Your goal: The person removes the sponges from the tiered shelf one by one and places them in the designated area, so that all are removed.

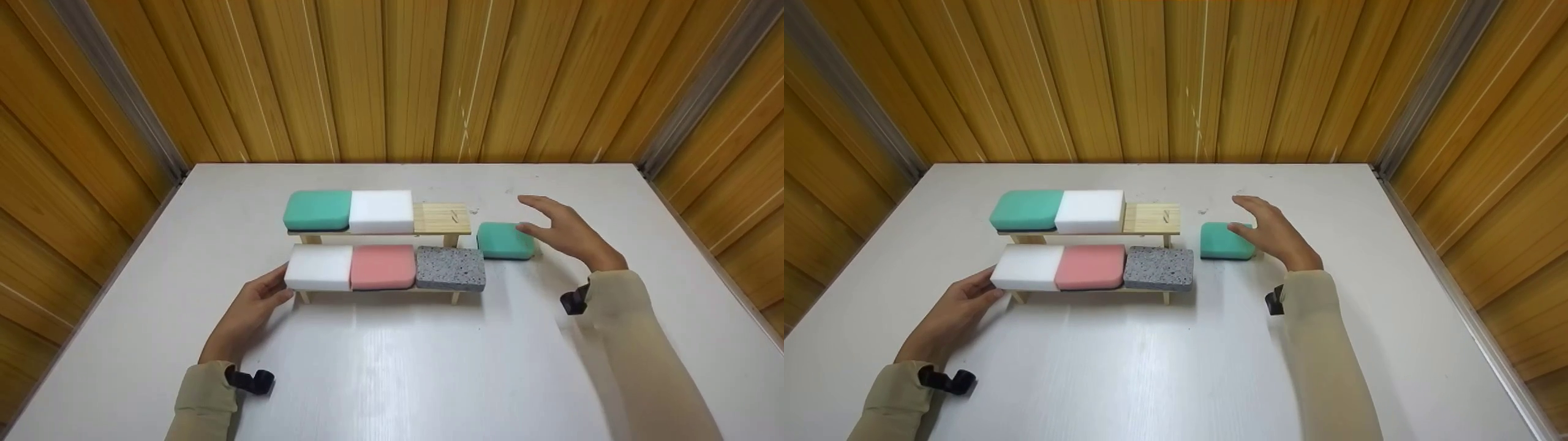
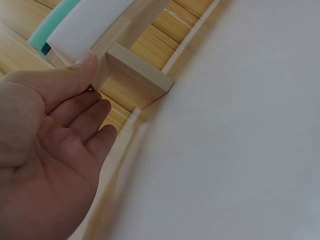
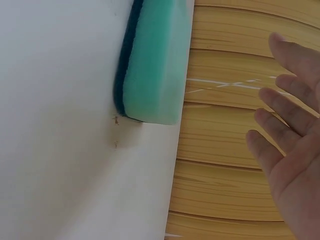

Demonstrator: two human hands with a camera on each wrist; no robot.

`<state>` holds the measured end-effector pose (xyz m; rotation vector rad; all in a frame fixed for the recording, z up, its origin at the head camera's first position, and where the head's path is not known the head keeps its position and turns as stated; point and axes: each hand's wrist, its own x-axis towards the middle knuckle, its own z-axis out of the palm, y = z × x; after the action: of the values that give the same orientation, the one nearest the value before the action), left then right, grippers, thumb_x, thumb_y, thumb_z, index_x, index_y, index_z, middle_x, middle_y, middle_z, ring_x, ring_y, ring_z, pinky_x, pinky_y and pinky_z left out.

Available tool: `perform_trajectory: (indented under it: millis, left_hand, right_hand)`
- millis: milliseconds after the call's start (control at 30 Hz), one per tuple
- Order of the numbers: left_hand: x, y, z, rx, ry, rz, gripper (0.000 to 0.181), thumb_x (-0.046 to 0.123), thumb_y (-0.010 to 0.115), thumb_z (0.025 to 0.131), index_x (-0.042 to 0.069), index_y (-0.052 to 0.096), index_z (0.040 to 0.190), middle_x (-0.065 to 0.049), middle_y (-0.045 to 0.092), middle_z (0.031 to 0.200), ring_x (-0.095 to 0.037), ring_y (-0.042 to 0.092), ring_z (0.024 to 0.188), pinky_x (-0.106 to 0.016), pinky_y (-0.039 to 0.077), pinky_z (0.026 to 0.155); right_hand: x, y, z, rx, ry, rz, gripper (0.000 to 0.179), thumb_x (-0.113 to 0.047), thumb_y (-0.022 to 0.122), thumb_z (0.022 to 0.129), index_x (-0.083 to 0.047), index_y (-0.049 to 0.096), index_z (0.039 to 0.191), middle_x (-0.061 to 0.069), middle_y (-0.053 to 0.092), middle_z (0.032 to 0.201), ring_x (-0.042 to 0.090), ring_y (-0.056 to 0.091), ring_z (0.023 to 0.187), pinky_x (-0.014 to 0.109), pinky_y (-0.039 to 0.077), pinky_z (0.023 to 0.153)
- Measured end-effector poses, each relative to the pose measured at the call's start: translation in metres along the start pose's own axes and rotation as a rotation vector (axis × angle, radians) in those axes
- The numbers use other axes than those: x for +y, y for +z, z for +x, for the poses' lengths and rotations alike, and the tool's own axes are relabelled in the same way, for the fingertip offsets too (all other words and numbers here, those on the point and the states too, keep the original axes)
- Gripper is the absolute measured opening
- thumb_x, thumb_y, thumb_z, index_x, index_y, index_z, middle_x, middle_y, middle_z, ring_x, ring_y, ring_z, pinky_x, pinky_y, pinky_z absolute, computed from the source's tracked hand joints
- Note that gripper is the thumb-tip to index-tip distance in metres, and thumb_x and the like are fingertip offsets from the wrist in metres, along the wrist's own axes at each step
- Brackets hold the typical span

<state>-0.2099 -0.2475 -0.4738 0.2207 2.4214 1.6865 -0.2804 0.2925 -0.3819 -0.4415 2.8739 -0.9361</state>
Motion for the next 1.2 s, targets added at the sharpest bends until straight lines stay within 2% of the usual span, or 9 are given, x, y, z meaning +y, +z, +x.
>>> perform_trajectory:
  millis: [200, 600, 733, 1000, 1200]
  left_hand:
    - [0.001, 0.000, -0.001, -0.001, -0.011, 0.000, 0.059, 0.014, 0.057, 0.096, 0.011, 0.032, 0.150, -0.009, 0.033, 0.156, -0.027, 0.032, 0.143, -0.041, 0.028, 0.117]
    - [0.000, 0.000, -0.001, -0.005, 0.003, -0.013, 0.060, 0.014, 0.057, 0.096, 0.010, 0.031, 0.151, -0.009, 0.032, 0.156, -0.026, 0.031, 0.144, -0.040, 0.028, 0.117]
    - [-0.001, 0.000, -0.002, -0.012, 0.005, -0.021, 0.061, 0.016, 0.058, 0.096, 0.010, 0.031, 0.151, -0.008, 0.032, 0.156, -0.025, 0.030, 0.144, -0.040, 0.027, 0.117]
    - [0.000, -0.001, -0.001, -0.007, 0.012, -0.046, 0.060, 0.015, 0.058, 0.096, 0.010, 0.032, 0.150, -0.008, 0.033, 0.156, -0.023, 0.031, 0.144, -0.038, 0.027, 0.117]
    - [-0.001, 0.000, -0.001, -0.002, 0.001, -0.033, 0.060, 0.015, 0.058, 0.096, 0.010, 0.032, 0.150, -0.008, 0.033, 0.156, -0.024, 0.032, 0.144, -0.038, 0.028, 0.117]
  right_hand:
    - [-0.012, -0.006, 0.003, 0.010, 0.011, -0.007, 0.073, -0.046, 0.059, 0.092, -0.010, 0.032, 0.150, 0.016, 0.030, 0.156, 0.038, 0.022, 0.145, 0.059, 0.020, 0.117]
    - [-0.042, -0.011, 0.007, 0.006, -0.091, -0.047, 0.071, -0.042, 0.060, 0.093, -0.009, 0.033, 0.150, 0.016, 0.032, 0.155, 0.039, 0.022, 0.145, 0.060, 0.020, 0.116]
    - [-0.050, -0.011, 0.010, 0.000, -0.127, -0.057, 0.069, -0.042, 0.059, 0.094, -0.009, 0.034, 0.149, 0.017, 0.032, 0.154, 0.038, 0.024, 0.144, 0.059, 0.022, 0.116]
    - [-0.066, -0.007, 0.018, -0.010, -0.141, -0.055, 0.068, -0.040, 0.062, 0.093, -0.009, 0.036, 0.148, 0.016, 0.036, 0.153, 0.037, 0.030, 0.142, 0.057, 0.027, 0.115]
    - [-0.079, -0.002, 0.024, -0.016, -0.162, -0.031, 0.069, -0.040, 0.064, 0.091, -0.011, 0.038, 0.148, 0.013, 0.038, 0.152, 0.037, 0.034, 0.140, 0.056, 0.031, 0.114]
